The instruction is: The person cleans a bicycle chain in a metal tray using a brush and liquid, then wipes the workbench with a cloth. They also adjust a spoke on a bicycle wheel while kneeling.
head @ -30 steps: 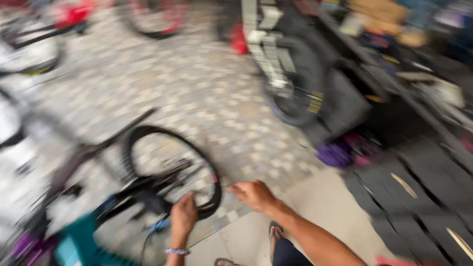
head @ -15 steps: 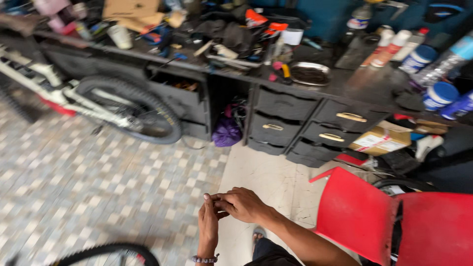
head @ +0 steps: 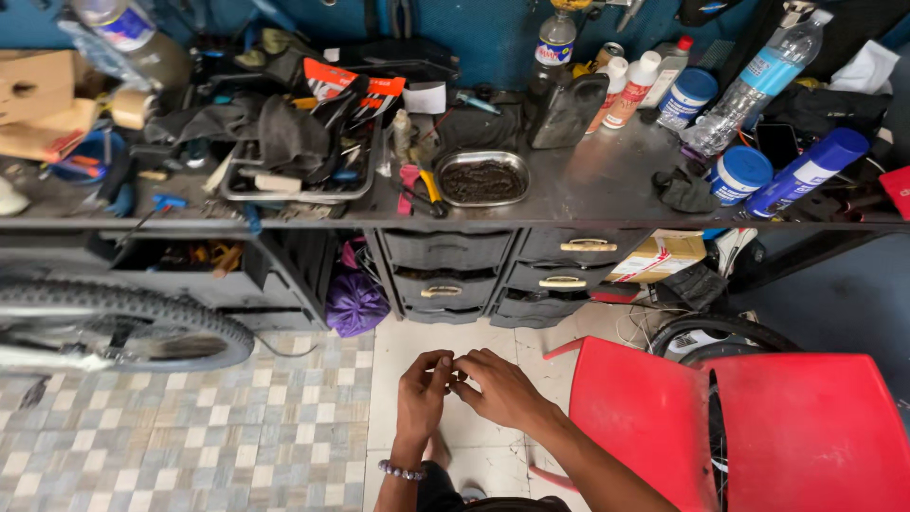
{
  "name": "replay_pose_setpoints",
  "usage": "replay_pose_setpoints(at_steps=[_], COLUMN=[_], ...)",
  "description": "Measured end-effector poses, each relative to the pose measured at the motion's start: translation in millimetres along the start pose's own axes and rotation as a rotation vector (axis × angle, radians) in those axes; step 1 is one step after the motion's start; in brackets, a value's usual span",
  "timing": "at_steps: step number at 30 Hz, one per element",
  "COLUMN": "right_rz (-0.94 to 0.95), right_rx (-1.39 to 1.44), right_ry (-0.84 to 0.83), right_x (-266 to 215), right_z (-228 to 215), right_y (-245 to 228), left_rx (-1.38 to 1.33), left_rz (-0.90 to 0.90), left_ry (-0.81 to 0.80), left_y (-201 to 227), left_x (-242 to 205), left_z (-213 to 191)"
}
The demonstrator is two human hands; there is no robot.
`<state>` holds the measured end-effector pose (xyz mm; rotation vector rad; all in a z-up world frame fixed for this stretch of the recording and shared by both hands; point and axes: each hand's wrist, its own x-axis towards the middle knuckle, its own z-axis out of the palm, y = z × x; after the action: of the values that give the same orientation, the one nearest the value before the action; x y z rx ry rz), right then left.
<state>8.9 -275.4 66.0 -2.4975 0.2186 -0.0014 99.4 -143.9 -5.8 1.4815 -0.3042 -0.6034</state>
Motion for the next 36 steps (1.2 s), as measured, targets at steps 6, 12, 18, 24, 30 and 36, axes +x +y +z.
replay_pose_setpoints(at_steps=[6,12,18,24,30,36], right_rz=[0.037,0.114,0.313,0.62,0.565,0.547], right_rx=[-0.024,-0.022,0.044,0.082,0.071,0.137], right_ry=[0.063,0.265,0.434,0.528,0.207,0.099], right_x=[76.2,151.3,160.9,206.1,276.3,282.9], right_z=[-37.5,-119.0,-162.0,-165.6,-174.6,-193.0], right_y=[48.8,88.2,134.1,258.7,318.6,321.1], left_rx=[0.357,0.955,1.144,1.126,1.051,1.084], left_rz=[0.276,0.39,-0.001,-0.106,0.252,0.336], left_ry=[0.143,0.213,0.094,0.225,0.306,0.006], left_y=[30.8,92.2,85.3,82.0,109.8,90.7], left_x=[128.2,306.4,387.0,388.4,366.7,363.0], left_z=[12.9,34.1,49.4,65.5,107.3,157.6])
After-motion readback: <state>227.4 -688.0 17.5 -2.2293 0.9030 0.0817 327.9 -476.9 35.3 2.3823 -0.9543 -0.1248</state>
